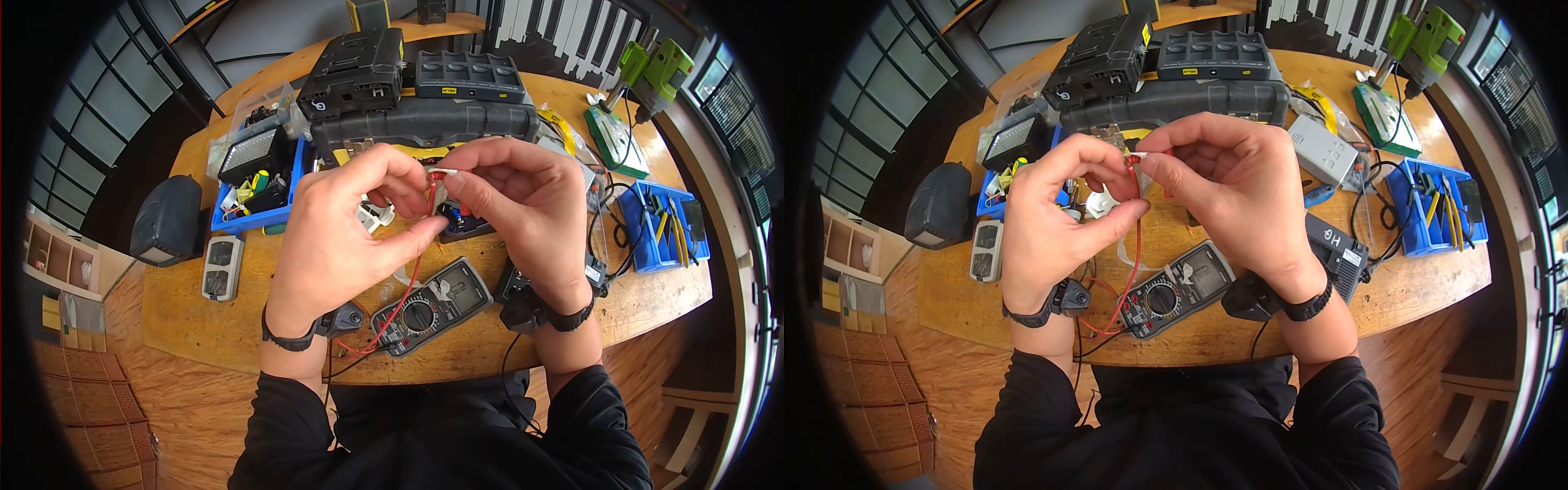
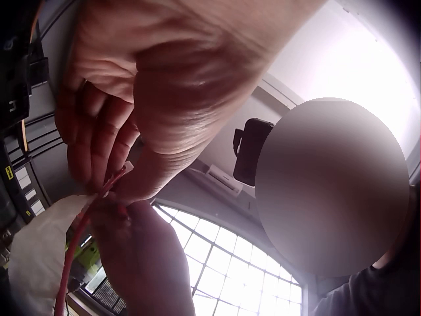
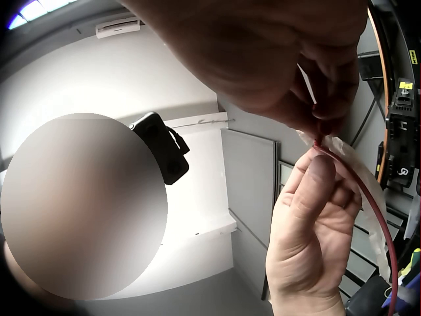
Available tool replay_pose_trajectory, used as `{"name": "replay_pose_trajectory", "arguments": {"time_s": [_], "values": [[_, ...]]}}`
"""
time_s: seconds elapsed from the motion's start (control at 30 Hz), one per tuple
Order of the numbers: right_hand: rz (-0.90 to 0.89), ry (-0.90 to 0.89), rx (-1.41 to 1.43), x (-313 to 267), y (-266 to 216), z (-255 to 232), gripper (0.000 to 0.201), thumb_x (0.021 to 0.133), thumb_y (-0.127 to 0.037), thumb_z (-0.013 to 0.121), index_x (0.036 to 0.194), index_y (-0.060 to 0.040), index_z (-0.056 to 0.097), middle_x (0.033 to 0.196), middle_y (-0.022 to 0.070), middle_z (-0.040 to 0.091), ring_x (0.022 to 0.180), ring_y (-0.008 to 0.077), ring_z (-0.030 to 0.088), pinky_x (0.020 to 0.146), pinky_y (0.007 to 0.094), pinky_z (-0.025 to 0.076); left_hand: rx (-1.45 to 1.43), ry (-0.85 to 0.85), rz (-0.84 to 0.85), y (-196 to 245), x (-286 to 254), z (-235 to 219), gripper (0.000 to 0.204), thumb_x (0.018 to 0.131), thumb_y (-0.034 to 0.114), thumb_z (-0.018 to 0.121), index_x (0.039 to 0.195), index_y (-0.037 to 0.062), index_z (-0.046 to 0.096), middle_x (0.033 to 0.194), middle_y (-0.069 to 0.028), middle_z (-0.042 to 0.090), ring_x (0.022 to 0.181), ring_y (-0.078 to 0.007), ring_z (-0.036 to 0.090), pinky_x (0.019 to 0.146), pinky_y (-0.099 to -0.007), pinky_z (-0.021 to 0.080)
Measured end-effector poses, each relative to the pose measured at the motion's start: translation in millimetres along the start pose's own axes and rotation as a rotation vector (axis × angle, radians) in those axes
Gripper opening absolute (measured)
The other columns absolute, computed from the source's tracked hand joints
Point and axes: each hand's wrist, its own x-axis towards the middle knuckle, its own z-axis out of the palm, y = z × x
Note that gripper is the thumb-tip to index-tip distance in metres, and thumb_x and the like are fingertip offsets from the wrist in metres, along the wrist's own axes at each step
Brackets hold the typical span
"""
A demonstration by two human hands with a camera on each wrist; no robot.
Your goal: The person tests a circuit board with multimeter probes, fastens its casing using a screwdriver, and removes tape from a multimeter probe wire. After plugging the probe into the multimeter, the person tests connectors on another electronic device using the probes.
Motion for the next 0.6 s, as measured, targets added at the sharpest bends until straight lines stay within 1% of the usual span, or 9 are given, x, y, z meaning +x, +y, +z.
{"name": "replay_pose_trajectory", "arguments": {"time_s": [0.03,0.1,0.17,0.23,0.27,0.4,0.47,0.53,0.6], "values": [[0.01,-0.001,-0.006,-0.3,-0.3,-0.2,0.016,0.098,-0.001,0.08,0.111,0.0072,0.077,0.101,0.0087,0.081,0.089,0.0093,0.075,0.078,0.0216,0.06,0.0,0.0,0.0,0.1,0.2,0.8,0.027,0.078,-0.003,0.085,0.101,0.0058,0.073,0.084,-0.0001,0.077,0.081,-0.0104,0.073,0.079,-0.0266,0.05],[0.018,-0.002,-0.014,-0.2,0.3,-0.3,0.016,0.098,-0.001,0.08,0.111,0.0074,0.076,0.101,0.0085,0.081,0.089,0.0091,0.075,0.078,0.0214,0.06,0.006,0.022,-0.01,0.3,1.0,2.9,0.022,0.079,-0.001,0.083,0.098,0.0057,0.073,0.083,0.0001,0.077,0.08,-0.01,0.072,0.075,-0.0261,0.049],[-0.034,0.008,0.01,0.1,3.1,1.1,0.016,0.098,-0.001,0.079,0.112,0.0075,0.076,0.101,0.0083,0.08,0.089,0.0089,0.075,0.078,0.0214,0.06,0.03,0.033,-0.002,0.0,1.4,4.4,0.02,0.08,-0.001,0.082,0.096,0.0054,0.073,0.082,-0.0004,0.077,0.079,-0.0103,0.072,0.074,-0.0264,0.049],[-0.017,0.013,0.006,-0.4,-0.1,2.1,0.016,0.098,0.001,0.079,0.112,0.008,0.076,0.102,0.0086,0.08,0.09,0.0093,0.074,0.078,0.0216,0.059,0.053,0.044,0.006,-1.5,1.8,6.3,0.018,0.08,-0.001,0.081,0.095,0.0051,0.073,0.082,-0.0008,0.077,0.078,-0.0107,0.072,0.073,-0.0266,0.05],[-0.001,0.02,0.001,-0.7,-1.3,2.4,0.015,0.098,0.004,0.078,0.112,0.0085,0.076,0.103,0.0089,0.079,0.091,0.0098,0.073,0.078,0.0219,0.058,0.081,0.067,0.031,-3.2,1.9,8.0,0.016,0.08,-0.001,0.081,0.094,0.0046,0.073,0.081,-0.0014,0.077,0.077,-0.0112,0.072,0.072,-0.027,0.05],[-0.027,0.03,-0.007,0.1,1.3,2.4,0.016,0.098,0.004,0.078,0.113,0.0083,0.075,0.103,0.0085,0.079,0.091,0.0095,0.073,0.079,0.022,0.059,0.157,0.109,0.081,-3.1,1.8,10.1,0.015,0.08,-0.002,0.08,0.093,0.0035,0.072,0.08,-0.0025,0.076,0.074,-0.0124,0.072,0.071,-0.0278,0.051],[-0.035,0.045,0.0,-0.2,1.9,2.0,0.016,0.098,0.002,0.078,0.111,0.0094,0.075,0.104,0.0089,0.08,0.094,0.0109,0.075,0.086,0.0237,0.061,0.204,0.129,0.102,-3.0,1.6,10.5,0.014,0.082,-0.002,0.079,0.093,0.003,0.072,0.079,-0.0025,0.076,0.074,-0.0122,0.071,0.071,-0.0276,0.052],[-0.051,0.047,0.001,0.3,4.2,1.4,0.016,0.098,0.002,0.078,0.111,0.0095,0.075,0.103,0.0088,0.08,0.094,0.0109,0.075,0.086,0.0237,0.061,0.252,0.152,0.124,-1.4,0.7,10.6,0.013,0.083,-0.003,0.078,0.093,0.0026,0.072,0.079,-0.0025,0.075,0.074,-0.012,0.071,0.072,-0.0274,0.052],[-0.068,0.05,0.002,0.8,4.7,1.2,0.015,0.098,0.002,0.078,0.11,0.0097,0.075,0.103,0.0088,0.08,0.094,0.0108,0.075,0.086,0.0238,0.061,0.129,0.139,0.0,1.9,-0.7,10.6,0.012,0.087,-0.004,0.077,0.097,0.0011,0.073,0.081,-0.0034,0.075,0.075,-0.0112,0.07,0.072,-0.0267,0.053]]}}
